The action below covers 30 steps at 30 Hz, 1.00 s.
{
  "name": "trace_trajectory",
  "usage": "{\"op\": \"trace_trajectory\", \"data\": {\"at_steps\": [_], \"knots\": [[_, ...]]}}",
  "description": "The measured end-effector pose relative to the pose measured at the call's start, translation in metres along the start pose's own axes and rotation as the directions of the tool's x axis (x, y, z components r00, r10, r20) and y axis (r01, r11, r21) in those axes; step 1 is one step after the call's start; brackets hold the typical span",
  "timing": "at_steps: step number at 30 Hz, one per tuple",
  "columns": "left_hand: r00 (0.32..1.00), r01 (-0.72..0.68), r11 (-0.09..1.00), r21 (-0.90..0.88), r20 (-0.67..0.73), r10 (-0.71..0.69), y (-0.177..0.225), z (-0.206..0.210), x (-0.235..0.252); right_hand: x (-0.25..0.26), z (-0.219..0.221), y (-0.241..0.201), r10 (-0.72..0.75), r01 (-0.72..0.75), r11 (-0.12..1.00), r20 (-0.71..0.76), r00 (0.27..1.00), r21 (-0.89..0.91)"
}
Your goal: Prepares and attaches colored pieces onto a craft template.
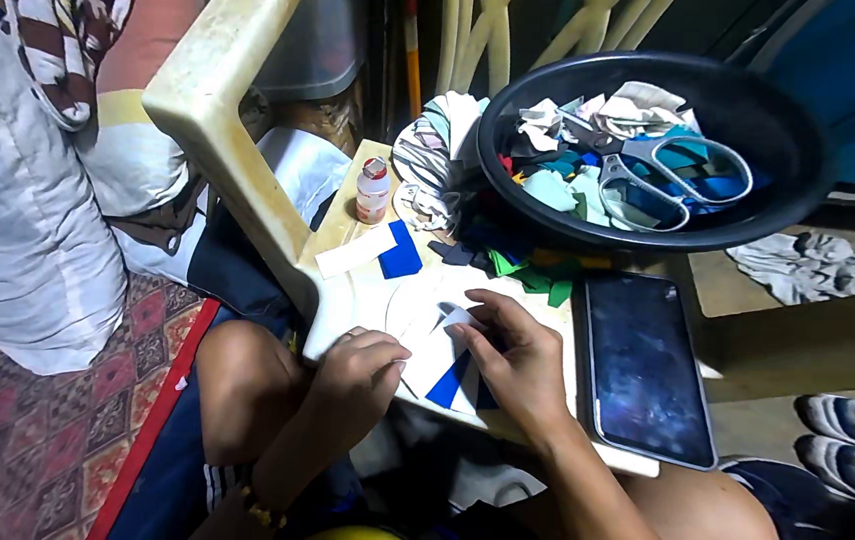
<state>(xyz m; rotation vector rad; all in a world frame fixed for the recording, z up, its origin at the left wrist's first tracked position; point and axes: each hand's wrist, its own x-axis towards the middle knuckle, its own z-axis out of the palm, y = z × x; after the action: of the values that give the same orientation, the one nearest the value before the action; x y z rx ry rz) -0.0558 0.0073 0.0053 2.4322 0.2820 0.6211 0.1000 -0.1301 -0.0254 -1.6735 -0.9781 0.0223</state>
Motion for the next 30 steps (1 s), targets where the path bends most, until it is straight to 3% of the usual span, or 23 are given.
{"op": "trace_trajectory", "data": {"at_steps": [16,30], "knots": [[0.998,-0.056,0.994,0.091,-0.017,0.058,-0.005,0.011,-0.006,0.000,0.001,-0.002,0.013,-0.013,1.000,-0.005,1.000,0.002],[0.993,0.087,0.995,0.052,-0.079,-0.083,0.002,0.010,-0.008,0.000,0.000,-0.001,0.025,-0.025,1.000,0.003,1.000,0.018]]}}
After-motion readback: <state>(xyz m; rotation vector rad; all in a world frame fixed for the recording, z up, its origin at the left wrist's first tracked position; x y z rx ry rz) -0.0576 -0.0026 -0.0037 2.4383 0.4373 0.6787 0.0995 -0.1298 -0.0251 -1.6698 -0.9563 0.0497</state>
